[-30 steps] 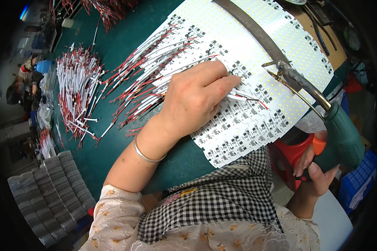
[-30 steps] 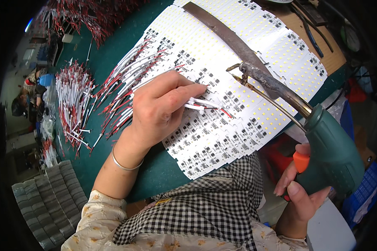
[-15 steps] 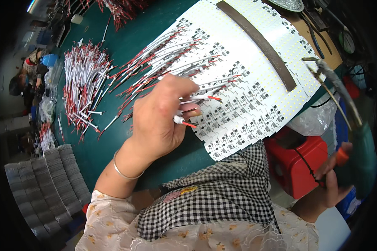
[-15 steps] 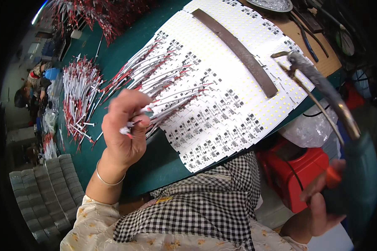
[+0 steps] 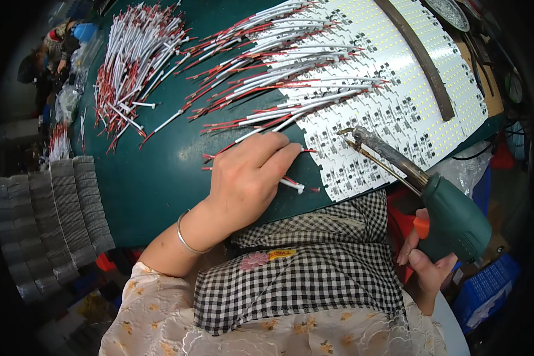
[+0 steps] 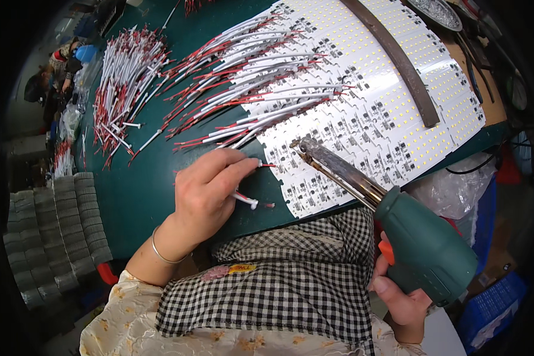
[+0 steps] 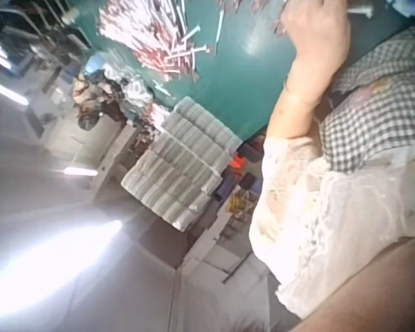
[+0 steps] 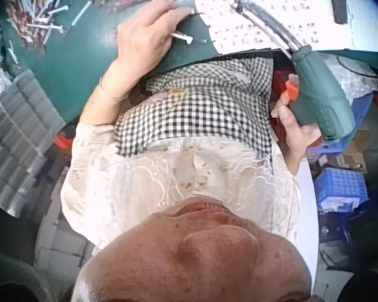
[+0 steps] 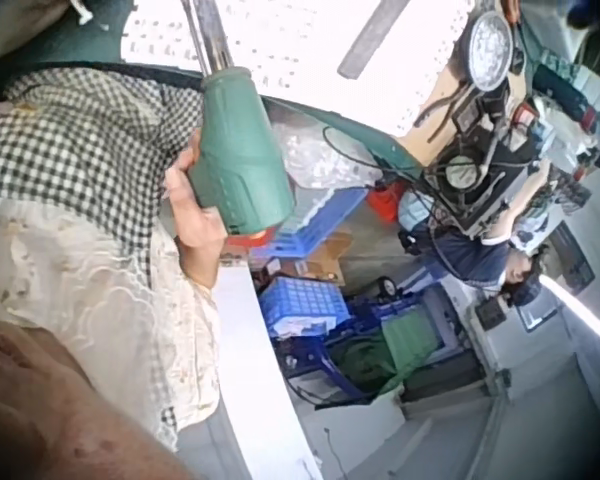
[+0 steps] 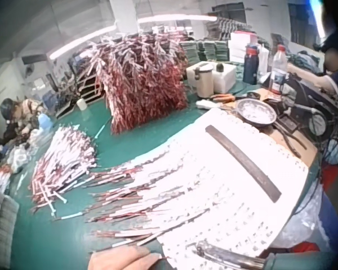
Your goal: The person positions wires onto LED circuit boards and solders them using a soldering gun.
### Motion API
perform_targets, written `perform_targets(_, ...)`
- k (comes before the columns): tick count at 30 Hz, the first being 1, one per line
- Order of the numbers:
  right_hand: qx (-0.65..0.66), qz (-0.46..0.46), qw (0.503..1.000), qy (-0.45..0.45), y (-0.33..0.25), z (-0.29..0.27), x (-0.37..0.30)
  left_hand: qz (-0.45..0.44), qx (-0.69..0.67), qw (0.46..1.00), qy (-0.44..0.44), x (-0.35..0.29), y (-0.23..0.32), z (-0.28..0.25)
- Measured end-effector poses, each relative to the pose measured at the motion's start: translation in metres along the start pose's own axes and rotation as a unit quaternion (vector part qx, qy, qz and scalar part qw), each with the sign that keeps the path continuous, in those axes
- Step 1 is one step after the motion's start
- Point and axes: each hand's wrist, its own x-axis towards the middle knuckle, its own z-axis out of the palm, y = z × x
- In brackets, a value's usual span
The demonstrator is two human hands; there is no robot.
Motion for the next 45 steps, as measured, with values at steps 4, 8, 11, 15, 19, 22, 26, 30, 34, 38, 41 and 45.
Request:
perform_targets(4,0.019,-0.003,0.999,0.037,-0.003,0.016,0.0,-0.005,0.003,1.0,-0.012,-0.002,0.0,0.0)
perform_targets(8,0.004,-0.004,0.999,0.039,0.0,0.008,-0.002,0.03,-0.002,0.999,-0.024,0.0,-0.005,-0.005)
perform_targets(11,0.018,0.018,0.999,-0.043,0.001,0.002,-0.004,0.032,0.005,0.998,-0.06,0.002,-0.004,-0.006)
perform_targets(15,-0.005,-0.005,0.999,0.039,0.001,0.025,0.0,0.02,0.013,0.998,-0.05,-0.004,-0.004,-0.001)
perform_targets(19,-0.014,0.002,0.999,0.043,0.006,0.024,-0.001,0.032,0.018,0.999,0.001,-0.003,-0.006,-0.001)
perform_targets(22,-0.011,0.001,0.999,0.045,0.005,0.026,0.001,0.055,0.02,0.998,0.012,-0.004,-0.012,0.005)
perform_targets(26,-0.006,0.005,0.999,0.053,0.004,0.031,0.001,0.048,0.032,0.998,-0.024,-0.005,-0.005,0.003)
perform_targets(30,-0.014,0.015,0.999,0.035,0.007,0.03,-0.001,0.033,0.012,0.999,-0.035,-0.008,-0.004,0.006)
perform_targets(34,-0.02,0.014,0.999,0.02,0.011,0.028,-0.003,-0.003,-0.025,0.999,-0.022,-0.008,-0.005,0.009)
perform_targets(38,-0.02,0.007,1.0,0.016,0.014,0.029,-0.003,-0.024,-0.053,0.998,-0.014,-0.007,-0.005,0.009)
perform_targets(41,-0.021,0.015,1.0,0.014,0.013,0.03,-0.002,-0.015,-0.05,0.999,-0.005,-0.008,-0.007,0.011)
perform_targets(45,-0.017,0.015,1.0,0.019,0.013,0.032,-0.001,-0.02,-0.052,0.998,-0.008,-0.008,-0.006,0.01)
